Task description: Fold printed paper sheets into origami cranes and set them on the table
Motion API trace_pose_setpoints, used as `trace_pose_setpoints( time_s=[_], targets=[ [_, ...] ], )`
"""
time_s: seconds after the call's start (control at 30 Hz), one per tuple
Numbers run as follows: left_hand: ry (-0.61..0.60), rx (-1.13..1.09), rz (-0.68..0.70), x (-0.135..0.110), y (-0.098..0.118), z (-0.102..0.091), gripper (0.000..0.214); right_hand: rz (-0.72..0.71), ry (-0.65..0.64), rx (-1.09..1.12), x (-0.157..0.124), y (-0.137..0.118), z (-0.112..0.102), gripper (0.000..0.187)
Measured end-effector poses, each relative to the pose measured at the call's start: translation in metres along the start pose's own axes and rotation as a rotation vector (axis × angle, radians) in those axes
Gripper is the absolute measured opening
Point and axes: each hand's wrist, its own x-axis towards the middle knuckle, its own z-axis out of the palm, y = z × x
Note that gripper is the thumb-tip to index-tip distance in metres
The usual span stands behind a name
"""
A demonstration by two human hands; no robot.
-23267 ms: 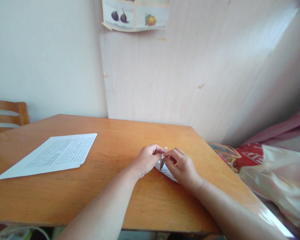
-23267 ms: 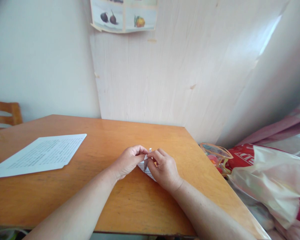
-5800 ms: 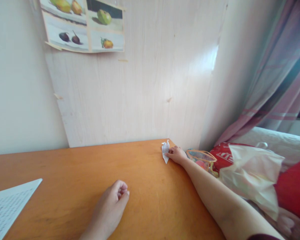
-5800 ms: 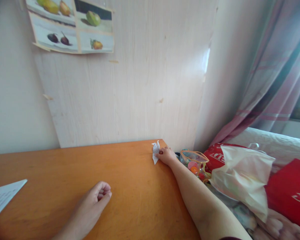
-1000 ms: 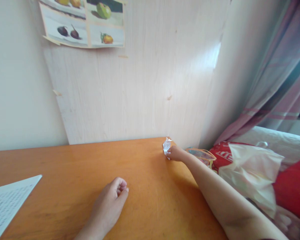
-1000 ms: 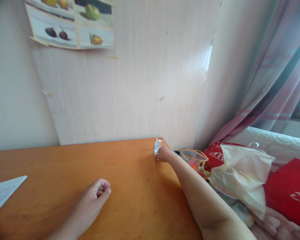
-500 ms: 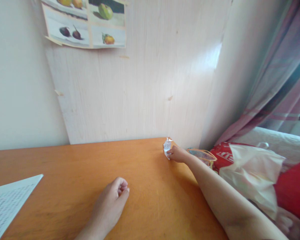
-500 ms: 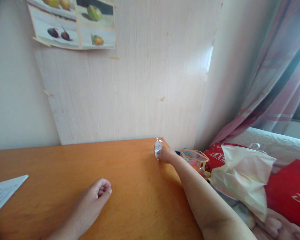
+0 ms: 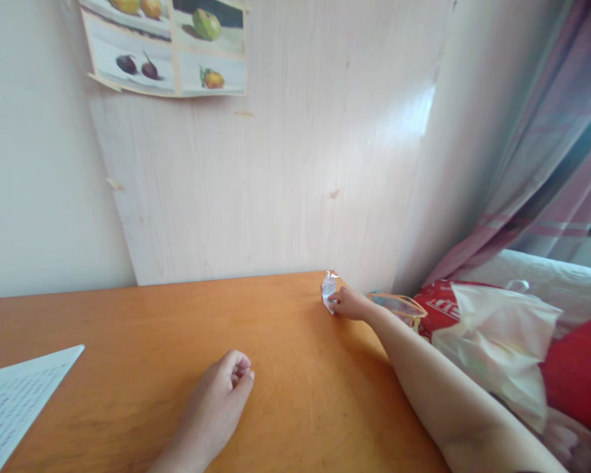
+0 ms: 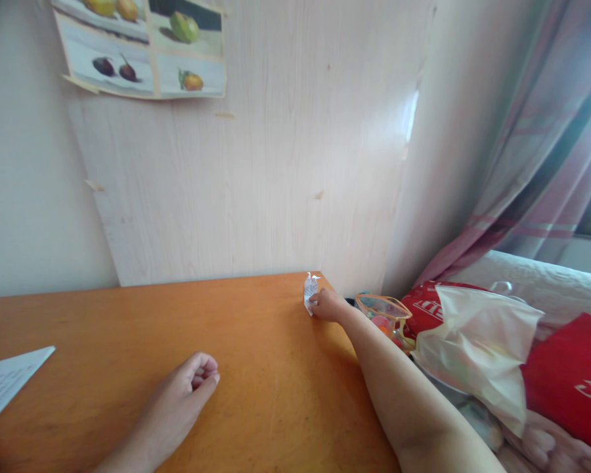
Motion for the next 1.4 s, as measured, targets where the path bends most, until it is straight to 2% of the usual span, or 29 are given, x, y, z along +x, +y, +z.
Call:
trace_pose_setpoints(
  time_s=[0.17,0.37,0.63,0.87,1.0,1.13,1.3,1.4],
  targets=[
    [-0.012,0.02,0.002,0.001,-0.002,0.001,0.02,0.055,-0.04,0.006,0.004,0.004,-0.002,0.029],
    [0.023,-0.034,-0.033,0.001,0.003,0.0,0.018,0.134,-0.024,-0.036,0.005,0.0,-0.003,0.024],
    [0.024,-0.009,-0.001,0.004,-0.002,0.002,0.015,0.16,-0.037,-0.075,-0.007,-0.022,-0.009,0.036],
    [0.016,0.037,0.016,0.008,-0.007,0.005,0.011,0.214,0.006,-0.039,-0.031,-0.048,-0.002,0.033],
    [0.026,0.051,0.024,0.01,-0.009,0.005,0.007,0.231,0.038,-0.004,-0.05,-0.066,0.002,0.034],
    [0.032,0.068,0.048,0.011,-0.012,0.007,0.006,0.188,0.05,0.037,-0.074,-0.093,0.001,0.029],
    [0.03,0.066,0.026,0.013,-0.012,0.007,0.004,0.054,0.051,0.109,-0.108,-0.141,0.003,0.018],
    [0.026,0.055,0.031,0.013,-0.012,0.006,0.004,0.001,0.054,0.157,-0.118,-0.173,0.006,0.013]
  ],
)
